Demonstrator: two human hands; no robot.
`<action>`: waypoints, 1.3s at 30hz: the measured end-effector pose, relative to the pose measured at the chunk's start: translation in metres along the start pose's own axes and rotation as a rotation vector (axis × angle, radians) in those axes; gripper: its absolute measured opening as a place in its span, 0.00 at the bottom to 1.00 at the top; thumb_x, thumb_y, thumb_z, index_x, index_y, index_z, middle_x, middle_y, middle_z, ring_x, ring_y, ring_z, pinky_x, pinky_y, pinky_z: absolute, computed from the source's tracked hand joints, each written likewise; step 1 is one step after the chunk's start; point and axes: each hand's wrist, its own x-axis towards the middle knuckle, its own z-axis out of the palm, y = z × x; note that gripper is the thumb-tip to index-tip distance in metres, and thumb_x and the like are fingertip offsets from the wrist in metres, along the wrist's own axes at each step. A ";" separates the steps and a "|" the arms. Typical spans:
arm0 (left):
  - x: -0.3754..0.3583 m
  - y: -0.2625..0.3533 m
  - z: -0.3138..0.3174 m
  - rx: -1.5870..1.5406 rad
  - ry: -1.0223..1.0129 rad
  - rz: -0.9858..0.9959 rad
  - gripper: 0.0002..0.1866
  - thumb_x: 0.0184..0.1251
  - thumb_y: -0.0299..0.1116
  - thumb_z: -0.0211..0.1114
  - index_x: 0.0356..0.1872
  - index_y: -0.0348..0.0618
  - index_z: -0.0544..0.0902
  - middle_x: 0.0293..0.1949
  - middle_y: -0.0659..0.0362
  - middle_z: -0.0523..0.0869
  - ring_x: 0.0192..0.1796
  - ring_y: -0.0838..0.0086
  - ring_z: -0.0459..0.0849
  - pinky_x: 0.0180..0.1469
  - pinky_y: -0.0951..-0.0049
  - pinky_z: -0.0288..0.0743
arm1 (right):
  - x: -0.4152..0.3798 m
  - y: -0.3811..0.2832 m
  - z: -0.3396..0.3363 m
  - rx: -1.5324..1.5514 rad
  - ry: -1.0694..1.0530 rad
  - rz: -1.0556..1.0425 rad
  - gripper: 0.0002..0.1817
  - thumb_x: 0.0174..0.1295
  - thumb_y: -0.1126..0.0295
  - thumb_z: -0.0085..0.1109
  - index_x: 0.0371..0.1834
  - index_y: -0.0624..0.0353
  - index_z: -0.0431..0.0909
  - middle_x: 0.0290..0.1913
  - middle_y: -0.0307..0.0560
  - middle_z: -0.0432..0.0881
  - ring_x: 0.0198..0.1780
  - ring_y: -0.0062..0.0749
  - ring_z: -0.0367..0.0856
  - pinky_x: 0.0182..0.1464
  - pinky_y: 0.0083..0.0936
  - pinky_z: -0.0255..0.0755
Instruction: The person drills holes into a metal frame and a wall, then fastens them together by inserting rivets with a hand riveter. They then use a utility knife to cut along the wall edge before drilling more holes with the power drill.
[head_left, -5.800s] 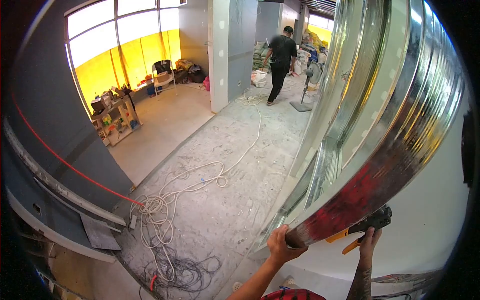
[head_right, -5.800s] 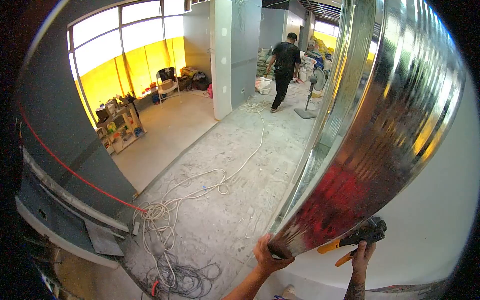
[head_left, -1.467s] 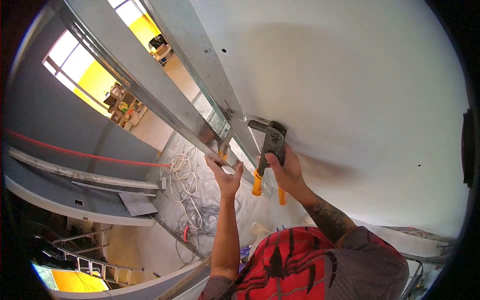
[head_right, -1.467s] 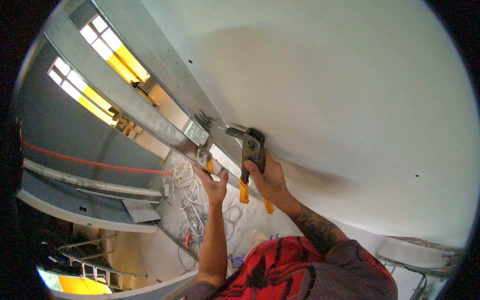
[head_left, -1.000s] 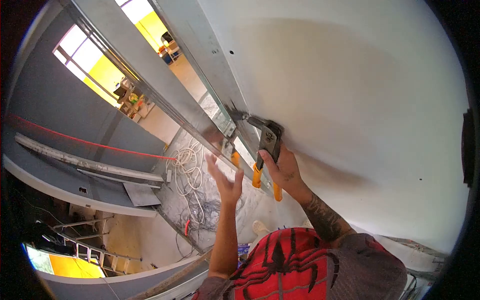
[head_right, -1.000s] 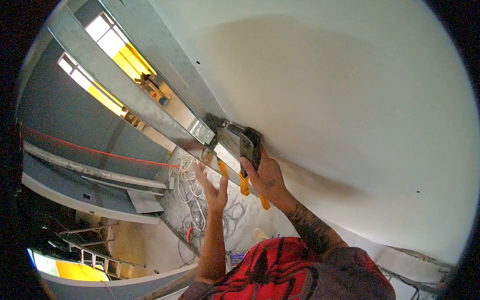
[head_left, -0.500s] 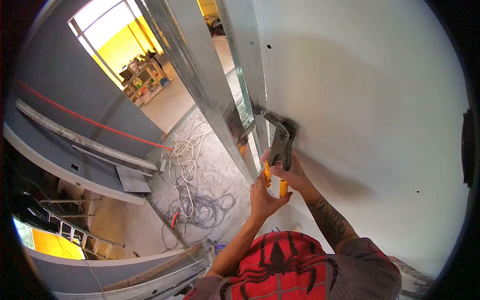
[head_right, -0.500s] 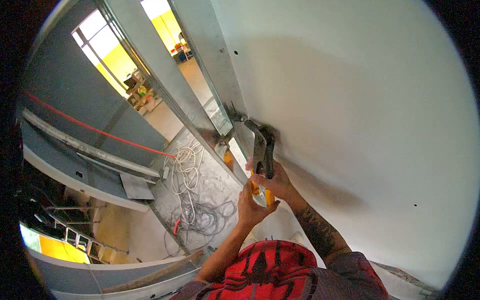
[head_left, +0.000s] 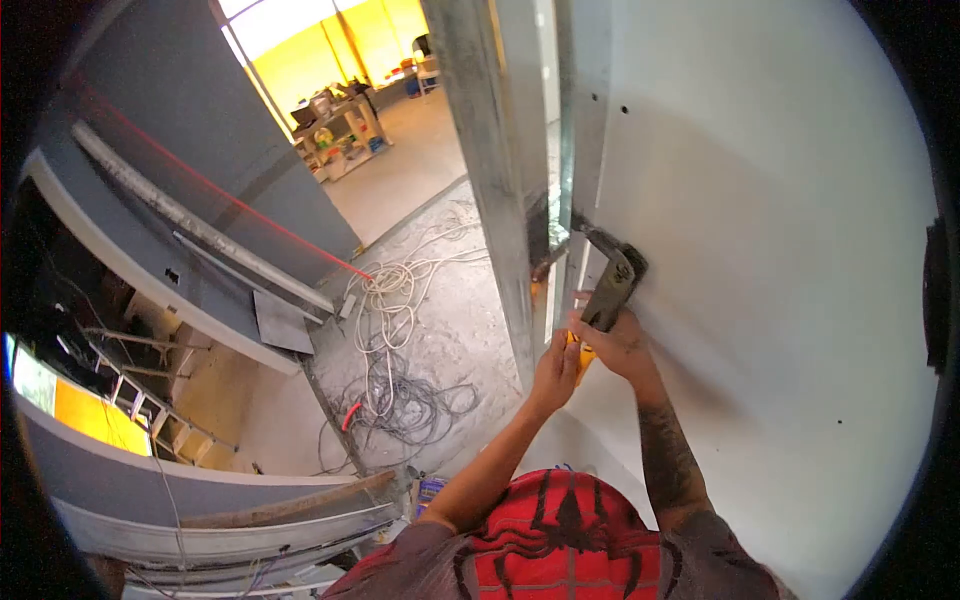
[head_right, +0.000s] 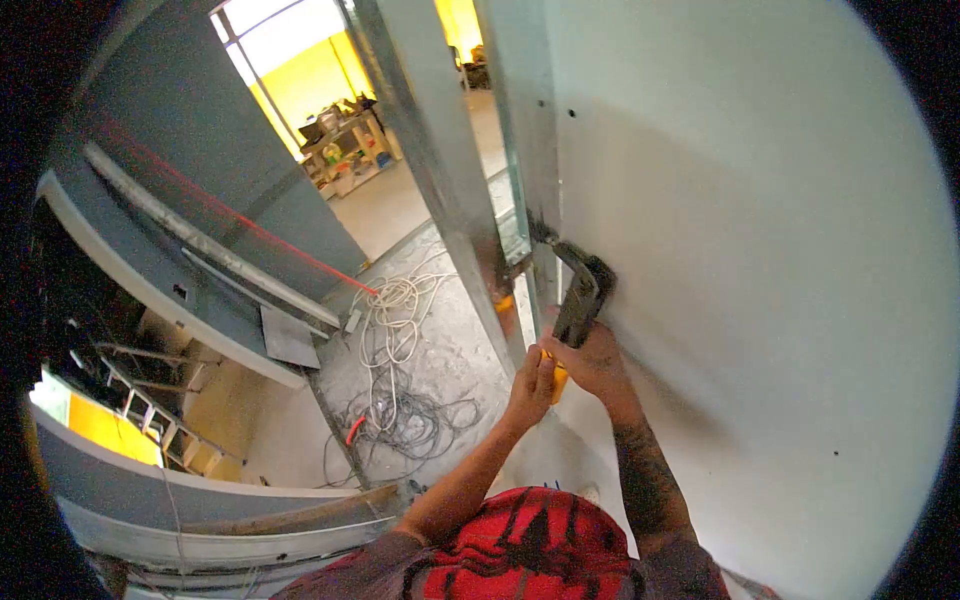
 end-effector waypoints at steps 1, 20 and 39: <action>0.001 -0.005 0.004 0.112 0.073 0.085 0.16 0.80 0.42 0.48 0.56 0.40 0.69 0.38 0.42 0.82 0.43 0.44 0.82 0.42 0.56 0.74 | -0.004 -0.004 -0.014 -0.149 -0.107 0.076 0.21 0.62 0.64 0.68 0.53 0.64 0.77 0.43 0.43 0.84 0.37 0.23 0.82 0.41 0.24 0.76; -0.003 -0.006 -0.013 0.168 -0.111 0.151 0.27 0.68 0.39 0.67 0.62 0.37 0.69 0.46 0.46 0.80 0.50 0.53 0.83 0.50 0.63 0.75 | 0.009 0.041 0.027 0.397 0.149 0.050 0.15 0.59 0.69 0.70 0.46 0.62 0.78 0.33 0.43 0.85 0.36 0.26 0.83 0.39 0.26 0.78; -0.005 0.021 -0.021 0.188 -0.090 0.169 0.27 0.65 0.40 0.69 0.58 0.36 0.70 0.43 0.40 0.82 0.44 0.41 0.82 0.43 0.53 0.76 | 0.001 0.027 0.035 0.466 0.206 0.124 0.14 0.60 0.69 0.70 0.44 0.60 0.76 0.35 0.43 0.84 0.41 0.26 0.84 0.39 0.24 0.77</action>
